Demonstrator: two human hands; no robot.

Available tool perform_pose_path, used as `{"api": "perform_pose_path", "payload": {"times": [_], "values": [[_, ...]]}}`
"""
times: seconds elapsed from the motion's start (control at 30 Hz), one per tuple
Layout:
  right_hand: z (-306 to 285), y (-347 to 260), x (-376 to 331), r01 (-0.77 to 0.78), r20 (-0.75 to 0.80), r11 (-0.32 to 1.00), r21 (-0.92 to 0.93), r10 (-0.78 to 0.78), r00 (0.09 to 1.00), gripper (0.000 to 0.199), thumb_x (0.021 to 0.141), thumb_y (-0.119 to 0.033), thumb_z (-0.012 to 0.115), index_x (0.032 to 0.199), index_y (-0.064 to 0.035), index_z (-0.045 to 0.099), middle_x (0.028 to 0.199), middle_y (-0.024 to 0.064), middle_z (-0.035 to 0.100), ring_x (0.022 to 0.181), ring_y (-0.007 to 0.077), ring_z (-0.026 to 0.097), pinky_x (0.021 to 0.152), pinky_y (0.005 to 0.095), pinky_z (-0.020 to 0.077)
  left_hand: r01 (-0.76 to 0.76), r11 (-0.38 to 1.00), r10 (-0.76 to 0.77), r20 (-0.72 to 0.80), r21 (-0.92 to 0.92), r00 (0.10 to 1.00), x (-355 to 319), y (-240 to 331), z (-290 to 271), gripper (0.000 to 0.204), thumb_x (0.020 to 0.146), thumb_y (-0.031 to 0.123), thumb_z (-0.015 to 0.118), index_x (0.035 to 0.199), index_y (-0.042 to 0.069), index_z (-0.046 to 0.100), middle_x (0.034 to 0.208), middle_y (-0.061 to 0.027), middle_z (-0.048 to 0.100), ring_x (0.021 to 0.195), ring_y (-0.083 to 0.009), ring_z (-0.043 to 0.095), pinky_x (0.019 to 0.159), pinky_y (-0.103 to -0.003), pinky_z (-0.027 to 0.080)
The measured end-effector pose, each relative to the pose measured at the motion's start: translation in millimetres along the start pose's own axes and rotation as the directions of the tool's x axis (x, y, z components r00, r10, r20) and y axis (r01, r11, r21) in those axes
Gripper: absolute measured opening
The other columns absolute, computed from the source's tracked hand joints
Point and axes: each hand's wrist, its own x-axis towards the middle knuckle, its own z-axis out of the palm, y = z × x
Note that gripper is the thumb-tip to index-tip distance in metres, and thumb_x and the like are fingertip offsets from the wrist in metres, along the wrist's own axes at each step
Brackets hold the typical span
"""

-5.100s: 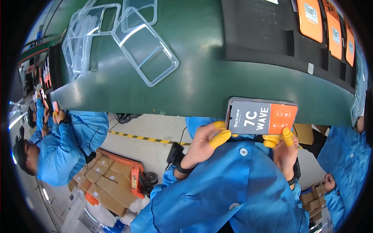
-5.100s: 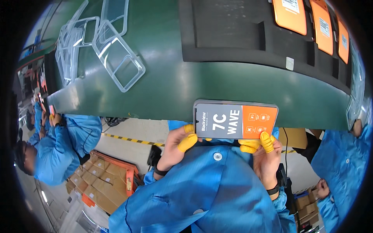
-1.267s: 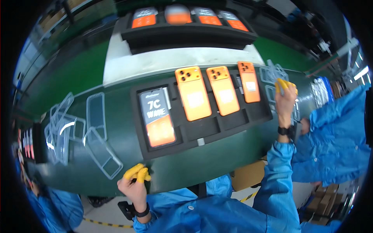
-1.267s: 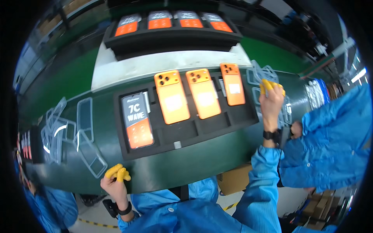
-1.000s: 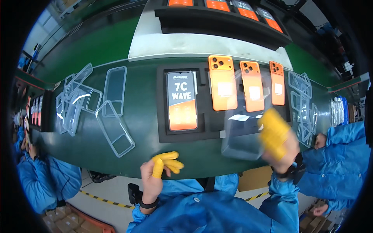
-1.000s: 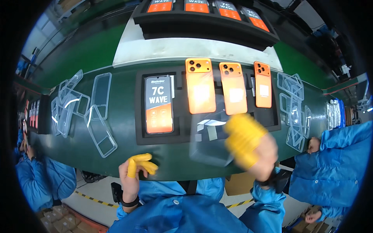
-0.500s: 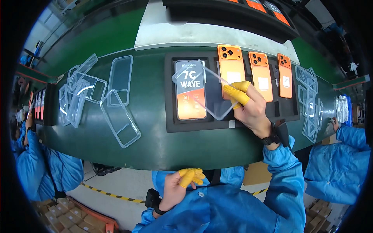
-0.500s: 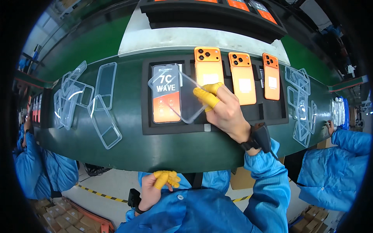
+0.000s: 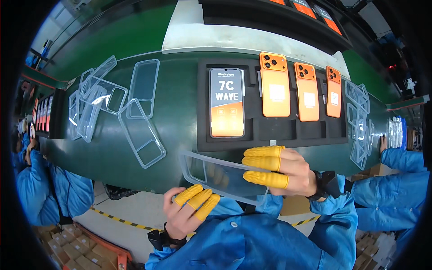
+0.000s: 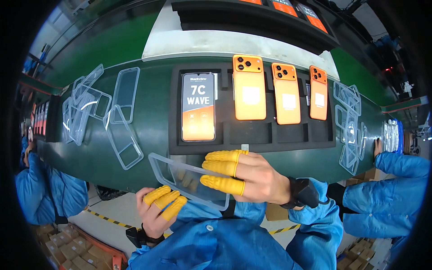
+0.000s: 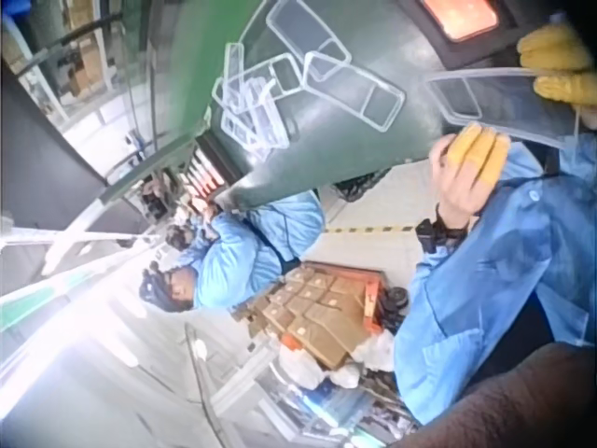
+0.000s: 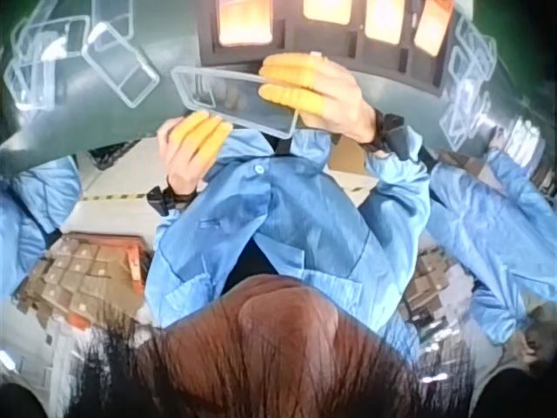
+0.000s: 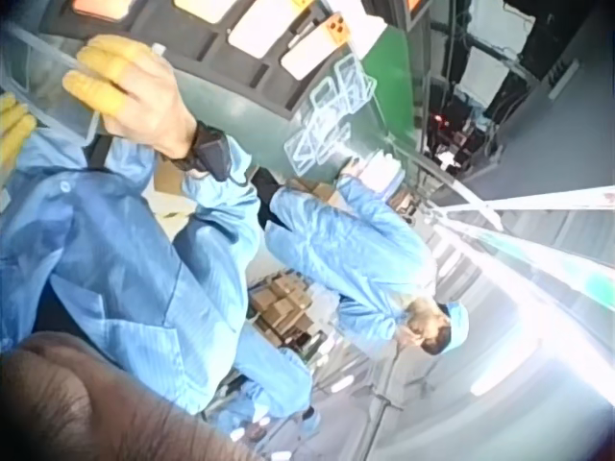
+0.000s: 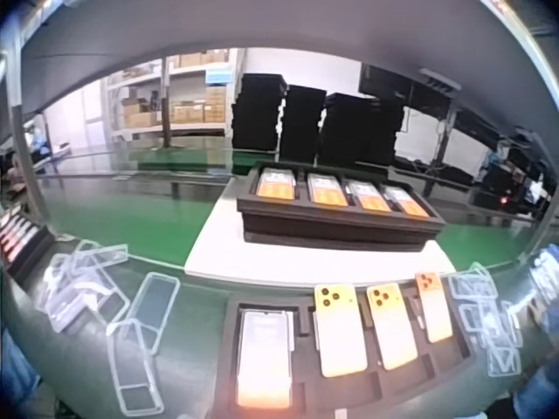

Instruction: Manually assemble smartphone components, including applying screens and placing phones into assembly trays on a production line.

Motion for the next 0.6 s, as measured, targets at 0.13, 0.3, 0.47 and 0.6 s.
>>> {"api": "perform_pose_path", "payload": {"times": [0.13,0.3,0.47,0.6], "values": [[7,2,-5,-0.073,-0.030,0.984,0.162,0.079,0.996,0.033,0.071,0.006,0.062,0.101,0.0012,0.074,0.108,0.0202,0.070,0.101,0.0379,0.069,0.085,0.0426,0.0572,0.002,1.000,-0.004,-0.125,-0.017,0.992,-1,3,17,0.029,0.065,0.005,0.076,0.093,0.014,0.076,0.101,-0.0048,0.070,0.090,-0.0240,0.066,0.082,-0.043,0.048],[-18,6,14,-0.169,0.037,0.980,0.101,0.166,0.985,0.035,0.071,0.009,0.062,0.104,0.0007,0.072,0.111,0.0202,0.068,0.099,0.0360,0.069,0.083,0.0394,0.0571,0.008,0.995,-0.020,-0.128,-0.096,0.992,-10,-3,14,0.032,0.061,-0.001,0.076,0.092,0.010,0.078,0.096,-0.0052,0.068,0.086,-0.0246,0.064,0.074,-0.040,0.050],[-19,54,31,-0.704,-0.380,0.472,-0.531,0.609,0.696,0.026,0.087,-0.017,0.069,0.104,0.0026,0.065,0.089,0.0218,0.060,0.079,0.0368,0.064,0.065,0.0420,0.0541,0.055,0.998,-0.053,-0.137,0.011,0.989,-19,-2,14,0.037,0.068,0.011,0.070,0.104,0.010,0.078,0.095,-0.0042,0.068,0.083,-0.0201,0.065,0.071,-0.036,0.050],[6,74,52,-0.741,-0.431,0.155,-0.653,0.728,0.533,0.043,0.080,-0.034,0.078,0.098,0.0019,0.064,0.091,0.0213,0.061,0.081,0.0357,0.066,0.062,0.0410,0.0536,-0.029,0.998,0.024,-0.091,-0.049,0.996,-12,10,28,0.037,0.067,0.012,0.069,0.103,0.010,0.078,0.095,-0.0046,0.068,0.080,-0.0202,0.066,0.069,-0.033,0.050]]}}
